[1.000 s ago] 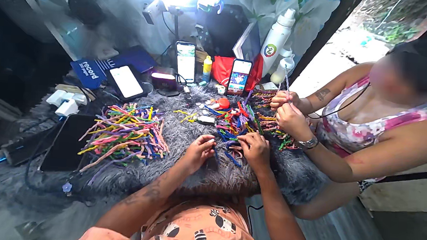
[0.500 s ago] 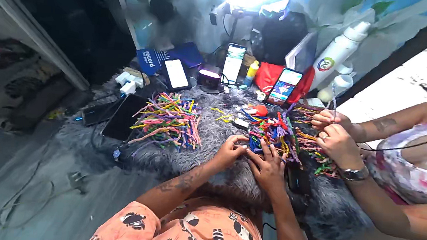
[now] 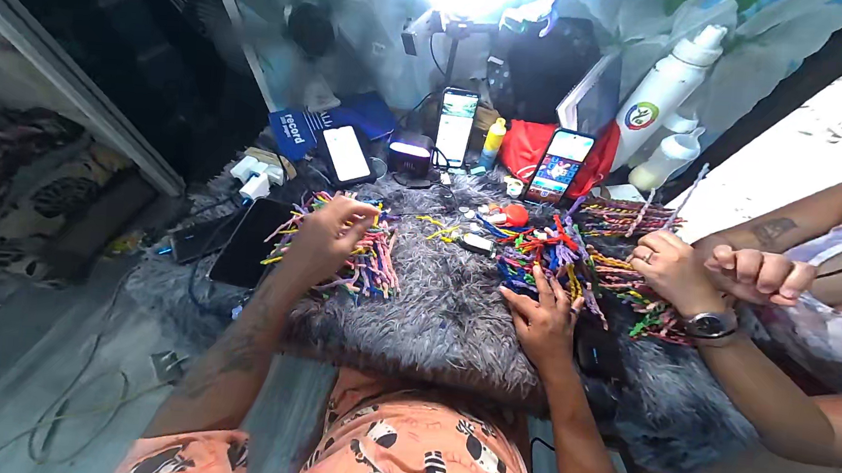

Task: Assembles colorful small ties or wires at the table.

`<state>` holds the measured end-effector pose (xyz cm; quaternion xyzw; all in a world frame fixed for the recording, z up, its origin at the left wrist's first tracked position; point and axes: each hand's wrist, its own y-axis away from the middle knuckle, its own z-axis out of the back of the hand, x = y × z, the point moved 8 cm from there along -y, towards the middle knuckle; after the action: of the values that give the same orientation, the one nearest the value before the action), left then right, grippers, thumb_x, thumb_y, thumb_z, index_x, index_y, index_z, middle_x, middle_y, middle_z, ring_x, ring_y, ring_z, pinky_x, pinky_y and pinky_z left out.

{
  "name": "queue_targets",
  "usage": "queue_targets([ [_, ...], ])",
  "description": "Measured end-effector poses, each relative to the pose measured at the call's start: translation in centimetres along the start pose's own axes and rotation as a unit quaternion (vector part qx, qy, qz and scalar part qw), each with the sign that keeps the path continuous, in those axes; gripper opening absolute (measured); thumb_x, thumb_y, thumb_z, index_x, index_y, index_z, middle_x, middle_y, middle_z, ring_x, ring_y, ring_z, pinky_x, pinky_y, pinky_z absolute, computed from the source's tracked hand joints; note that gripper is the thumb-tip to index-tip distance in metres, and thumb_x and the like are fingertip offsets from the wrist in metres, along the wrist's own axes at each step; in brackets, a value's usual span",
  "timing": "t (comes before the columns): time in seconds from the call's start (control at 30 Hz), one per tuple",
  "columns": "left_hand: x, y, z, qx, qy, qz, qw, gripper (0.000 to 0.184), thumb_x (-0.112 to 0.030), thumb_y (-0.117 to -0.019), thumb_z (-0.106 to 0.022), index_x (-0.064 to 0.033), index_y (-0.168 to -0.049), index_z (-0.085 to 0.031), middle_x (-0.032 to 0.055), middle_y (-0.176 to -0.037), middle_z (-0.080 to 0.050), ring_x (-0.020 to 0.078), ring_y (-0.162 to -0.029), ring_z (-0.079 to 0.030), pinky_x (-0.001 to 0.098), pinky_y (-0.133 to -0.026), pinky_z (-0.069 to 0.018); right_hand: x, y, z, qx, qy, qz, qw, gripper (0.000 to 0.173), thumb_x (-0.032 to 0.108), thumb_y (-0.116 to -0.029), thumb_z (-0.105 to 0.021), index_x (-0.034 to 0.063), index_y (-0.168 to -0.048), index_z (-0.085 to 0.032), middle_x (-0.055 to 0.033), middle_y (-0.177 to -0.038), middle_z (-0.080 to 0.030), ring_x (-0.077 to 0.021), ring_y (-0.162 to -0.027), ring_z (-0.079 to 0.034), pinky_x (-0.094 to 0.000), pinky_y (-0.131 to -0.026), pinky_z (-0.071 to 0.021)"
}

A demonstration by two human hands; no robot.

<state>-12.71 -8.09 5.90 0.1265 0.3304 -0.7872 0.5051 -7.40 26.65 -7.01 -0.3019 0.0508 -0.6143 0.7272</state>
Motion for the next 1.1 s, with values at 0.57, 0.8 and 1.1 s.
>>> queue_targets([
  [0.57, 9.3, -4.0, 0.9, 0.004, -0.137, 0.031, 0.990, 0.022, -0.007, -0.1051, -0.053, 0.0070, -0.116, -0.066, 0.0285, -0.125, -0.064, 0.0467, -0.118, -0.062, 0.0641, -0.101, -0.0468, 0.8, 2.8, 4.2, -0.246, 0.019, 0.008, 0.969, 0.026, 0.045, -0.0996, -0.058, 0.0287, -0.107, -0.076, -0.0135, -0.127, -0.067, -0.0354, -0.129, -0.057, -0.0720, -0.114, -0.0211],
  [0.8, -2.5, -2.0, 0.0, -0.070, 0.015, -0.048, 0.996, 0.025, -0.016, -0.1050, -0.055, 0.0030, -0.118, -0.065, 0.0189, -0.110, -0.068, 0.0274, -0.096, -0.069, 0.0490, -0.089, -0.0567, 4.0, 3.1, 4.9, -0.291, -0.088, 0.109, 0.947, 0.016, 0.031, -0.1038, -0.056, 0.0221, -0.110, -0.068, -0.0045, -0.119, -0.063, -0.0182, -0.119, -0.058, -0.0440, -0.112, -0.0396],
  [1.1, -8.4, 1.4, -14.5, 0.104, 0.357, -0.060, 0.926, 0.026, -0.008, -0.1038, -0.051, 0.0053, -0.123, -0.062, 0.0031, -0.101, -0.071, 0.0032, -0.084, -0.069, 0.0249, -0.079, -0.0596, 6.9, -1.4, -0.6, 0.063, -0.506, -0.057, 0.858, 0.029, 0.016, -0.1027, -0.054, -0.0065, -0.110, -0.071, -0.0093, -0.104, -0.070, -0.0044, -0.093, -0.064, -0.0222, -0.085, -0.0531],
])
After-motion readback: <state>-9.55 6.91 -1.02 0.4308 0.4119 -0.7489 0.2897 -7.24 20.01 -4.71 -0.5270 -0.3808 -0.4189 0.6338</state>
